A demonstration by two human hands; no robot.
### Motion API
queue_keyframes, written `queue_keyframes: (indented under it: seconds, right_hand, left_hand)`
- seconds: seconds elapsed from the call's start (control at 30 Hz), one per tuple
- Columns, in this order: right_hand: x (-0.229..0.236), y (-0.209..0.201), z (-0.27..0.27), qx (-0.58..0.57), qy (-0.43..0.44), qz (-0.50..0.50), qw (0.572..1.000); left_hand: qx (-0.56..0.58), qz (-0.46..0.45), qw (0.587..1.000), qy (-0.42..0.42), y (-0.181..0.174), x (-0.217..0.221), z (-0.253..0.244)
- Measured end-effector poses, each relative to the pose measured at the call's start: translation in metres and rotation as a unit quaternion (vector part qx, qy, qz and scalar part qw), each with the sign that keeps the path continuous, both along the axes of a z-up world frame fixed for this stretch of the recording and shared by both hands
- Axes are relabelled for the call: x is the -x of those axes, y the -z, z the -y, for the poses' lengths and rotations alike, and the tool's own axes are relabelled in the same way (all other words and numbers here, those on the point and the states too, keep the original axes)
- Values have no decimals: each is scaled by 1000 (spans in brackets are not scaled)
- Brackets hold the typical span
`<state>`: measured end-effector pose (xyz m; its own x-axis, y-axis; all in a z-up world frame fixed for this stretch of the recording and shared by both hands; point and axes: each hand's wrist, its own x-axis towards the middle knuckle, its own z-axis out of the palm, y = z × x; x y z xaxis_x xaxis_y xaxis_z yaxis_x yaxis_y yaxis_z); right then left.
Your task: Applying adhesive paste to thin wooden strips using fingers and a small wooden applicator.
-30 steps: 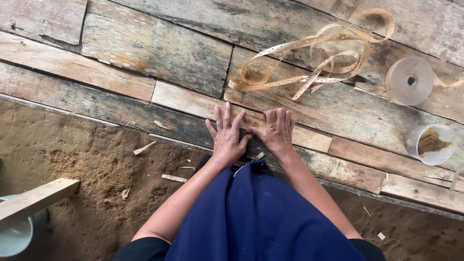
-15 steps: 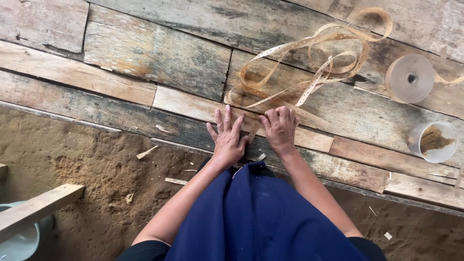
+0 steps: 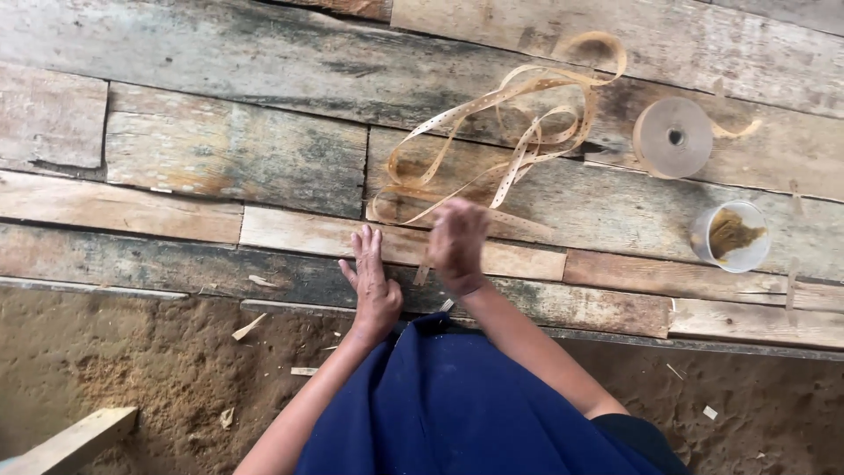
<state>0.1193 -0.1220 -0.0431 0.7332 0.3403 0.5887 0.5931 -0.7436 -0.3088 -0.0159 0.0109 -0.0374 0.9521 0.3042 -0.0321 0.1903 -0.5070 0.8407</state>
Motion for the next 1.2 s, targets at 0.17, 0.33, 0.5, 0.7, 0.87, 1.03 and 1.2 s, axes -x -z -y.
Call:
queue_keyframes:
  seconds: [0.17,0.33,0.5,0.7,0.87,1.03,1.2]
  right_hand:
    - [-62,-3,69,106,117,15,987]
    - [-62,-44,85,113,91,-1,989]
    - [-10,-130,75,-191,-125,-234,945]
    - [21,-219,116,-329,-215,-315,864]
    - [-14,-254,220,-494,-102,-286,814]
    - [-53,-264,328,-687,-40,-245,683]
    - [-74,-277,394,-789,-11,-169,590]
  left_hand:
    - [-42,50,998,-8,-20,-5,6]
    - [-72,141,987,-5,-56,-32,19]
    - [88,201,971,95,-105,-78,48]
    - [115,216,956,163,-93,-131,98]
    - [-9,133,977,168,-69,-141,102]
    - [-141,49,987,68,-95,-162,89]
    - [-414,117,899,-79,-94,-216,-26]
